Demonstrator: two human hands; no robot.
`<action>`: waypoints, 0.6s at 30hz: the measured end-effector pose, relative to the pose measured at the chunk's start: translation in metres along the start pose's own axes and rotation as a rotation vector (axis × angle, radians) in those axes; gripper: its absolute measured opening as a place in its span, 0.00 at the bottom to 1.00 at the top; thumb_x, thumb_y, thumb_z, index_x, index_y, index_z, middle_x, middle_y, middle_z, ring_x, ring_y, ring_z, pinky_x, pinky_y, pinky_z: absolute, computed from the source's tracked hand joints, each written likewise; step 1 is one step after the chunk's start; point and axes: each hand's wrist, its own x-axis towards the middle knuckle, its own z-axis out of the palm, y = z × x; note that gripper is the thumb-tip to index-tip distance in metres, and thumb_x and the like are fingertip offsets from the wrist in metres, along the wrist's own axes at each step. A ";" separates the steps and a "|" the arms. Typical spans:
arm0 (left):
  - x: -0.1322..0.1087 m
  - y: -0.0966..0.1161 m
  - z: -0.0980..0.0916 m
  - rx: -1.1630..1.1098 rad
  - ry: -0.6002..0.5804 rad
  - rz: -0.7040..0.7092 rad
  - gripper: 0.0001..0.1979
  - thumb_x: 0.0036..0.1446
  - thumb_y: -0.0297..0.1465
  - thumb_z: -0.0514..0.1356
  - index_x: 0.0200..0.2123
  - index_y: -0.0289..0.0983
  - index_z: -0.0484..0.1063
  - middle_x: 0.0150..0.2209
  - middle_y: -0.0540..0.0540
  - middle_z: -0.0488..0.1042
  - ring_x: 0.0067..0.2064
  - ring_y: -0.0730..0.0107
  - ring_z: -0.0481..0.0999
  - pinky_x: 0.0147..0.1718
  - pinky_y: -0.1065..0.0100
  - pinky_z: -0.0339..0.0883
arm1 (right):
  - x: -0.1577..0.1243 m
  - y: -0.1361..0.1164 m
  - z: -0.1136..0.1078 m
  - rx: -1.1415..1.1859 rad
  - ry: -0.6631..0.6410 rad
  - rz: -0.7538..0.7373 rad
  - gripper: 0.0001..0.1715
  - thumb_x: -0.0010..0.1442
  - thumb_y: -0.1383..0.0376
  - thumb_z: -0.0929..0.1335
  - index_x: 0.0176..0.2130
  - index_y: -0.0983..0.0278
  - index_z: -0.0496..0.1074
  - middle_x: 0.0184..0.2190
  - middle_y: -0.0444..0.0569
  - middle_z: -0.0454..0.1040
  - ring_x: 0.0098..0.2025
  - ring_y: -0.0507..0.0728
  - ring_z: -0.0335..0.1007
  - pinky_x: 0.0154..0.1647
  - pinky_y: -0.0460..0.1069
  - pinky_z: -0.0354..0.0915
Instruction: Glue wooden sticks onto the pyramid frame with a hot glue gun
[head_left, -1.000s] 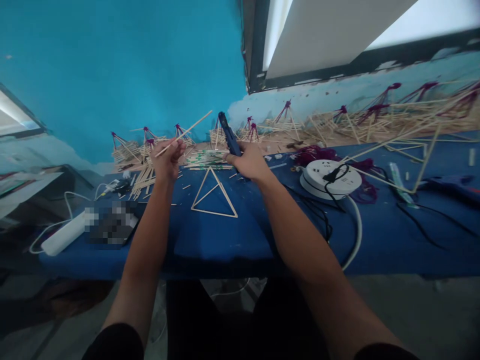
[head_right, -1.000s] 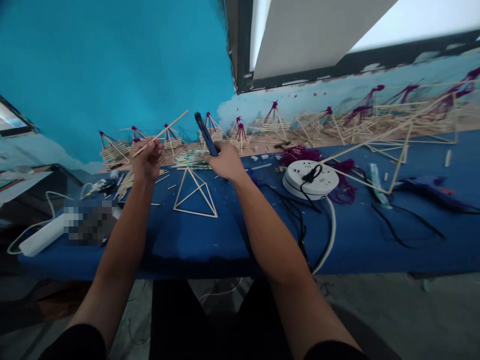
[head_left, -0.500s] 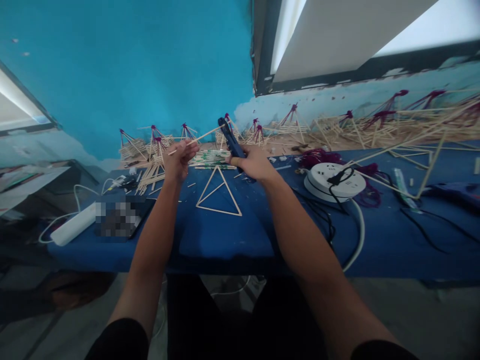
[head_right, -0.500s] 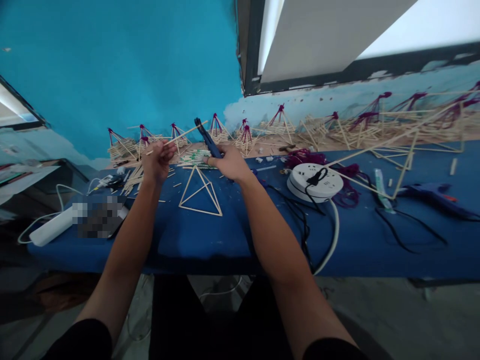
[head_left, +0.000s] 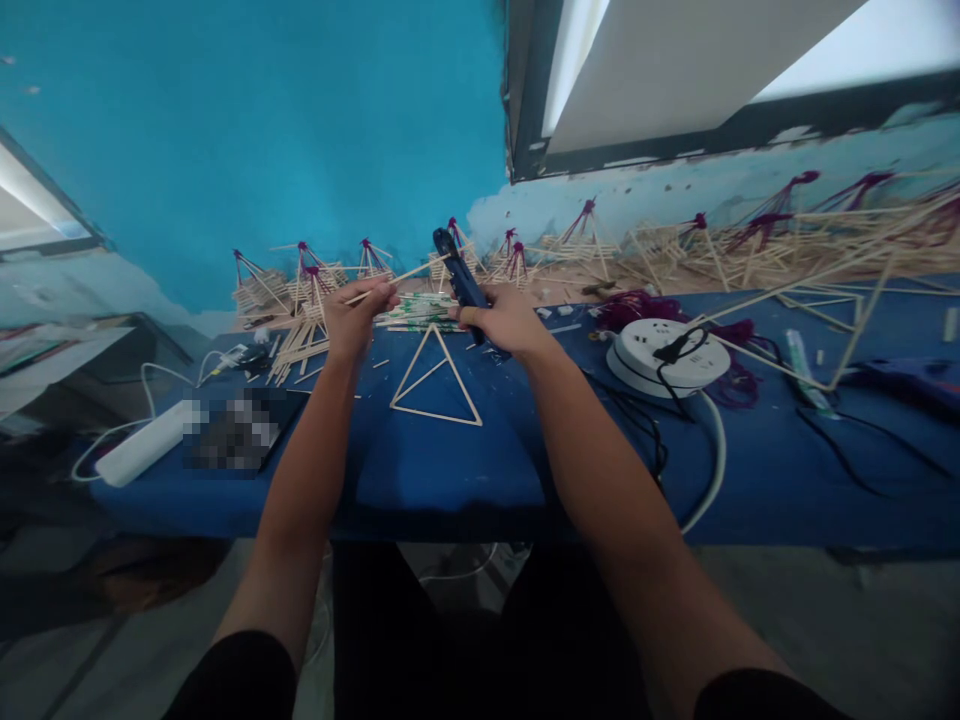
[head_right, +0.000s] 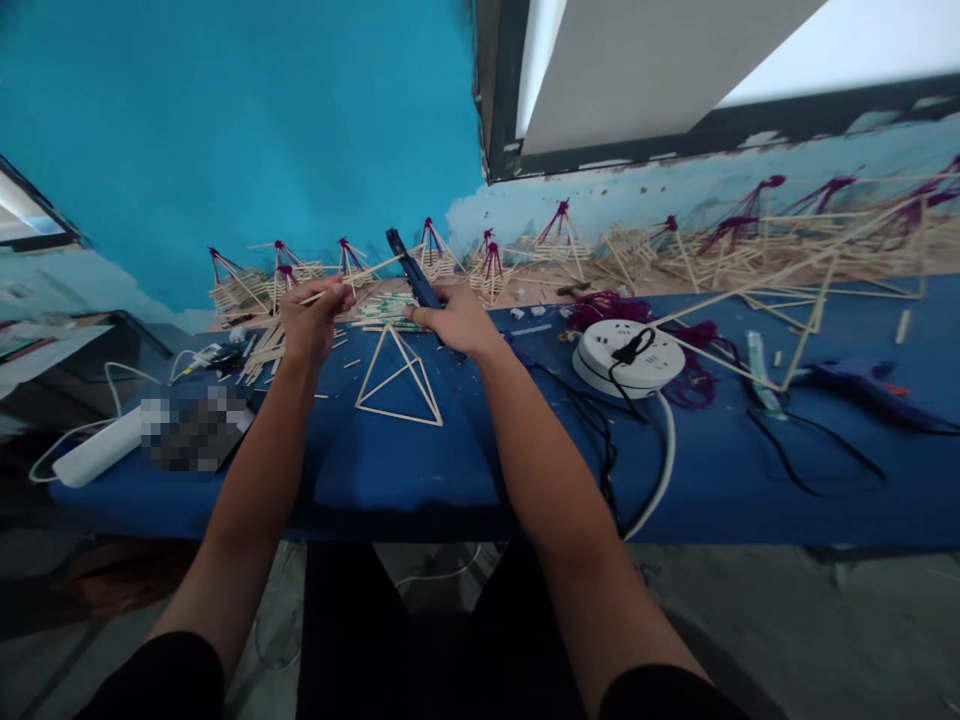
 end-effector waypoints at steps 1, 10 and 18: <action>0.000 0.001 0.001 0.005 -0.001 0.002 0.15 0.37 0.37 0.82 0.29 0.40 0.87 0.27 0.49 0.85 0.27 0.74 0.83 0.29 0.72 0.78 | 0.000 0.000 0.000 -0.008 -0.002 -0.003 0.20 0.55 0.51 0.78 0.38 0.63 0.80 0.30 0.49 0.81 0.35 0.61 0.77 0.36 0.54 0.66; -0.002 0.000 0.001 0.036 -0.045 0.054 0.14 0.40 0.38 0.83 0.30 0.40 0.88 0.28 0.48 0.86 0.27 0.73 0.85 0.29 0.72 0.81 | 0.002 0.004 0.006 0.024 -0.001 -0.051 0.18 0.58 0.51 0.76 0.39 0.62 0.79 0.28 0.49 0.79 0.31 0.60 0.76 0.34 0.53 0.66; -0.006 0.002 0.003 0.108 -0.071 0.098 0.15 0.43 0.42 0.83 0.32 0.41 0.90 0.28 0.48 0.86 0.29 0.69 0.86 0.31 0.69 0.82 | 0.007 0.011 0.013 -0.065 0.061 -0.062 0.13 0.60 0.54 0.74 0.37 0.60 0.75 0.28 0.48 0.78 0.34 0.63 0.78 0.38 0.55 0.68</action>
